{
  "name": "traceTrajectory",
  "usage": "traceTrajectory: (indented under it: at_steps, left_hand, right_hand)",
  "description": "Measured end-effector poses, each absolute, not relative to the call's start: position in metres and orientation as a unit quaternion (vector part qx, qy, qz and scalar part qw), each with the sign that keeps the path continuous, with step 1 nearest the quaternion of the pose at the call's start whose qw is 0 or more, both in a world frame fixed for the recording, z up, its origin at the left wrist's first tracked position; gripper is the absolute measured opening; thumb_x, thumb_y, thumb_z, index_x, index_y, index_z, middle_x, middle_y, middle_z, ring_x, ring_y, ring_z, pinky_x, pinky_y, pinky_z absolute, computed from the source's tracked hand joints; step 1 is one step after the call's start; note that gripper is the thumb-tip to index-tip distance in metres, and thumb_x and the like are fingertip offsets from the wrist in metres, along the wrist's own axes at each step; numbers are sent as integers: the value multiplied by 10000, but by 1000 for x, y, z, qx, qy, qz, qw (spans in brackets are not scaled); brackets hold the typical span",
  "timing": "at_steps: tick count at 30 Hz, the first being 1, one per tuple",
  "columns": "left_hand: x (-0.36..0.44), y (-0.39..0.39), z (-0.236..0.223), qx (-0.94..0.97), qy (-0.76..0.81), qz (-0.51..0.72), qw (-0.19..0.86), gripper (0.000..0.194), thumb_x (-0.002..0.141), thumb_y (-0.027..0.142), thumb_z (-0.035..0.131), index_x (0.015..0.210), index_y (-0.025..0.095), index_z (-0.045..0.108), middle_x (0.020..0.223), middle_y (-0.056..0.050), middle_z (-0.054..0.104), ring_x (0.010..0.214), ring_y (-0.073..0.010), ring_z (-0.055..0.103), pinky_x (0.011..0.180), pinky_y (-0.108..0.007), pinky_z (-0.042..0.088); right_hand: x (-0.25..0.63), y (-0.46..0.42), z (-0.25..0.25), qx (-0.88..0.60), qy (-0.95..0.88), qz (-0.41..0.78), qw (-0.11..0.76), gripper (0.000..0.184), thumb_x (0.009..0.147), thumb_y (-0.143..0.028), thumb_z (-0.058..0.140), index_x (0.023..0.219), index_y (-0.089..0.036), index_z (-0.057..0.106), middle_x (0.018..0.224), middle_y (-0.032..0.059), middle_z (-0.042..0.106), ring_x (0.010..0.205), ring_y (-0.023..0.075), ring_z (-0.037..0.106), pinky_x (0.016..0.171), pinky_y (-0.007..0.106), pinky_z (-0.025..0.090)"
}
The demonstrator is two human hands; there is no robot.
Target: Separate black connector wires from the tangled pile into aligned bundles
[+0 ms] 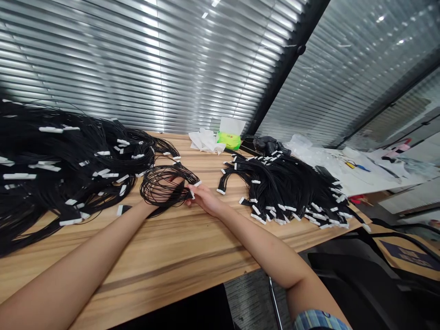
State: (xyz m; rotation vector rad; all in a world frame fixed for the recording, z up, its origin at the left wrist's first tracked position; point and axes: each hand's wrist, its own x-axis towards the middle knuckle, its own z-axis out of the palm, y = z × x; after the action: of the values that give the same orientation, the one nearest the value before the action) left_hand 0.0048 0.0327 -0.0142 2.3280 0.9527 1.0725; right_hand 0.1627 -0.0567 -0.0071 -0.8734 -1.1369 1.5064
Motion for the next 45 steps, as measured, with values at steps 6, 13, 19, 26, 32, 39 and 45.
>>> traceTrajectory:
  at_steps: [6,13,19,26,32,39,45]
  left_hand:
    - [19,45,-22,683,357,502,392,410,821,536,524,929,164,656,901,-83,699,783,-192,635,748,-333,535]
    - [12,42,-12,542,357,553,522,324,724,466,656,916,205,638,615,35,522,517,-96,459,480,-202,398]
    - [12,31,-2,567,388,573,446,309,847,474,533,1006,214,587,708,20,513,540,-96,438,472,-200,370]
    - [8,12,6,731,378,535,193,185,874,358,533,869,190,611,875,-22,592,723,-121,531,605,-222,421]
    - [8,7,11,792,315,489,185,209,842,378,593,866,193,687,863,-34,675,657,-122,544,539,-246,413]
    - [8,11,10,823,291,469,136,205,855,371,594,890,212,720,918,-43,668,798,-159,595,686,-274,485]
    - [8,11,9,841,269,460,97,203,875,354,583,927,212,718,917,-56,662,869,-181,617,767,-294,493]
  right_hand:
    - [175,-50,-7,-432,-488,499,571,406,763,-588,606,704,-187,621,602,-28,546,558,113,487,610,261,436]
    - [176,-54,-8,-485,-508,400,588,393,799,-576,569,709,-197,622,536,-36,523,556,128,509,632,273,421]
    - [173,-55,-12,-506,-505,370,594,385,832,-559,525,786,-194,640,535,-39,509,556,133,504,625,274,402]
    - [173,-52,-14,-519,-479,358,611,420,838,-579,496,887,-186,635,551,-43,500,538,131,485,584,266,388]
    - [173,-48,-14,-531,-471,353,610,406,847,-578,482,748,-199,586,527,-38,488,520,129,471,552,262,383]
    - [174,-44,-16,-550,-478,356,586,397,858,-556,467,655,-216,507,500,-40,490,492,125,467,537,256,378]
    - [175,-41,-18,-560,-494,358,560,402,862,-536,466,621,-215,492,482,-37,501,493,127,483,555,254,386]
